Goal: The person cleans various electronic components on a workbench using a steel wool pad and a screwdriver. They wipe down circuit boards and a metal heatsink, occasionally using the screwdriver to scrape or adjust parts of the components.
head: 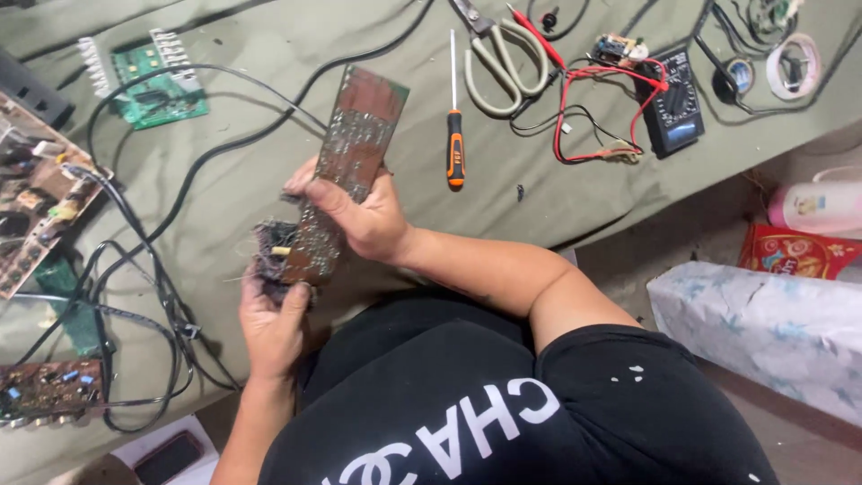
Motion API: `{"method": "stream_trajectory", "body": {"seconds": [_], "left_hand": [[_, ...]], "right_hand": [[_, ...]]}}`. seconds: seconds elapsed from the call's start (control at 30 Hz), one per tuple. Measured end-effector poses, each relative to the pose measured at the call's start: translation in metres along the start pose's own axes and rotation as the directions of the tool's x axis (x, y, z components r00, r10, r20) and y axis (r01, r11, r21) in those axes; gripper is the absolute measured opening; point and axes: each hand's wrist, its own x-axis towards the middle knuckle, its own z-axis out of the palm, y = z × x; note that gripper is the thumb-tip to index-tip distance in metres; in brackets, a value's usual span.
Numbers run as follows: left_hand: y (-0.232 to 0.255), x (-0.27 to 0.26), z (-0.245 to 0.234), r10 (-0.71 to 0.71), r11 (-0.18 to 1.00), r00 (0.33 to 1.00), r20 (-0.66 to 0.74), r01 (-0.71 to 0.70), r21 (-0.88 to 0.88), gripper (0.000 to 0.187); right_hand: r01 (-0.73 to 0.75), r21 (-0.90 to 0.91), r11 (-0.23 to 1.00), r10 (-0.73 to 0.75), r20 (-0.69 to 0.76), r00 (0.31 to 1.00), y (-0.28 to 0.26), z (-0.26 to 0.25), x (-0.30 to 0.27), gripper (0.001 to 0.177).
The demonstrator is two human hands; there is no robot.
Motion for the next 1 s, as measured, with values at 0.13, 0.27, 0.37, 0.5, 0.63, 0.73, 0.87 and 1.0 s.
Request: {"method": "stream_trajectory", "body": {"seconds": [0.13, 0.27, 0.37, 0.5, 0.63, 0.73, 0.87, 1.0], "left_hand": [[0.019, 0.004, 0.015, -0.029, 0.999, 0.996, -0.087, 0.026, -0.027, 0.023], [0.003, 0.001, -0.01, -0.012, 0.992, 0.992, -0.126, 0.028, 0.124, 0.015], [-0.025, 0.001, -0.039, 0.029, 0.975, 0.988, -0.15, 0.006, 0.224, 0.017], [-0.027, 0.004, -0.045, -0.006, 0.976, 0.987, -0.158, 0.041, 0.215, 0.015], [-0.001, 0.013, -0.022, -0.146, 0.989, 0.983, -0.114, 0.145, -0.017, 0.023], [0.012, 0.019, -0.025, -0.22, 0.974, 0.975, -0.017, 0.219, -0.05, 0.034], [0.052, 0.028, -0.006, -0.107, 0.968, 0.989, -0.097, 0.081, -0.237, 0.045], [0.047, 0.026, 0.011, -0.075, 0.985, 0.977, 0.197, 0.042, 0.166, 0.062]], "right_hand": [[-0.001, -0.023, 1.0, 0.001, 0.023, 1.0, 0.0, -0.002, -0.005, 0.018], [0.012, -0.03, 0.999, -0.01, 0.052, 0.999, -0.011, 0.003, -0.007, 0.017], [0.04, -0.026, 0.999, -0.037, 0.122, 0.992, -0.019, 0.007, -0.007, 0.017], [0.066, -0.047, 0.997, -0.055, 0.212, 0.976, -0.022, 0.007, -0.008, 0.019], [0.132, -0.129, 0.983, -0.084, 0.322, 0.943, -0.027, 0.003, -0.003, 0.017], [0.153, -0.103, 0.983, -0.113, 0.315, 0.942, -0.026, 0.002, 0.006, 0.014], [0.065, -0.056, 0.996, -0.052, 0.214, 0.975, -0.021, -0.002, 0.012, 0.017], [-0.006, 0.043, 0.999, 0.0, 0.153, 0.988, -0.007, 0.002, -0.003, 0.015]]}}
